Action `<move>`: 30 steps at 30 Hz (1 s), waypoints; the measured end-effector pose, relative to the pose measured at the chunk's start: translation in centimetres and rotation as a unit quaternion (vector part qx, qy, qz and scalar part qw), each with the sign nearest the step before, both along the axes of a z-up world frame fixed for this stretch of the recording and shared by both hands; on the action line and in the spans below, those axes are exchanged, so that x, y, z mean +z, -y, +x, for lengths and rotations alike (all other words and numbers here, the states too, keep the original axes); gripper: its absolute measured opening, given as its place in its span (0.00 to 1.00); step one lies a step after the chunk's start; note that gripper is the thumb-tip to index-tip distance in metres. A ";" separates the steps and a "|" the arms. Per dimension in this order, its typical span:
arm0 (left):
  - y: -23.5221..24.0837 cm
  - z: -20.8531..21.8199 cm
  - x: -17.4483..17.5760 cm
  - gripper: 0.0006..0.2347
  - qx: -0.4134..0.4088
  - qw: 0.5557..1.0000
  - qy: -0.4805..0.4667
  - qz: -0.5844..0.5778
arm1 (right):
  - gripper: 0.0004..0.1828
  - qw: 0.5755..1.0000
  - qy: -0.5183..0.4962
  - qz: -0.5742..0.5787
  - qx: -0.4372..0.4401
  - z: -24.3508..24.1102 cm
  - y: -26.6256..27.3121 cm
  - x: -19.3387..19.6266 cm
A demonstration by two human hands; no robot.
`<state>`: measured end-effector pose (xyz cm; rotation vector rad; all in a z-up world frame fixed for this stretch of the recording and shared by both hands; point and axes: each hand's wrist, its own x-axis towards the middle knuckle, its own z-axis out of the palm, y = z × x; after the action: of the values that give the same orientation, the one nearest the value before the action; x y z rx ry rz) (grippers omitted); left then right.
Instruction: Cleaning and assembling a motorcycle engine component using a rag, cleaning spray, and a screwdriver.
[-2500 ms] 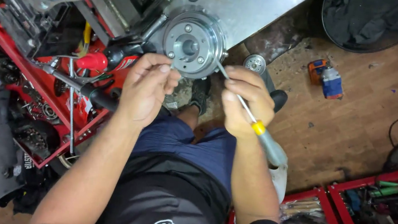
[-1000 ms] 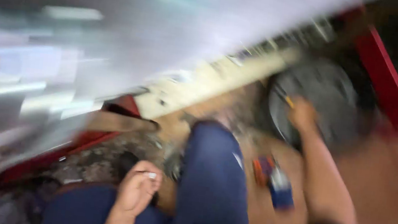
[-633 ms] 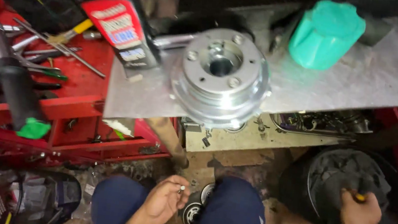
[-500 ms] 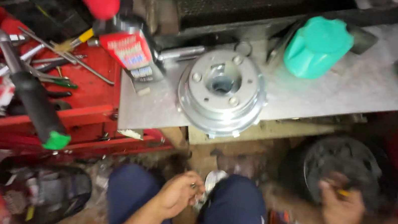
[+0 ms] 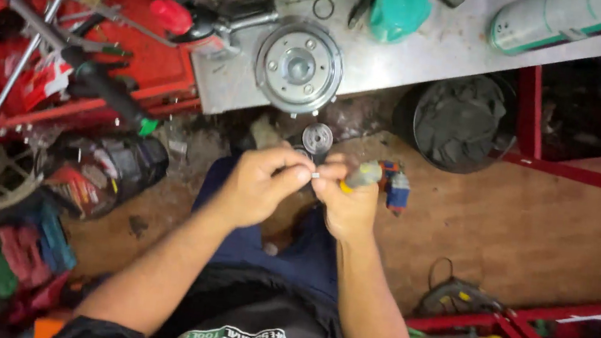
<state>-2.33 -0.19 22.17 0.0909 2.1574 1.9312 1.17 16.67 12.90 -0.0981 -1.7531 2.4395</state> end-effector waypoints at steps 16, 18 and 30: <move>4.9 -10.8 5.8 0.08 -0.246 0.964 0.077 -0.068 | 0.09 0.990 -0.071 0.116 -0.026 -7.2 3.4 8.1; 5.2 -11.7 5.3 0.07 -0.262 0.959 0.079 -0.072 | 0.10 0.991 -0.070 0.110 -0.032 -7.7 3.9 8.1; 5.2 -12.2 3.7 0.05 -0.149 0.986 -0.001 -0.076 | 0.09 0.965 -0.079 0.240 -0.068 -9.3 4.4 9.2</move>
<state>-14.52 -5.40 25.82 0.3648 2.1409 1.5976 -8.12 12.24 22.07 0.0265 -2.1211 1.8144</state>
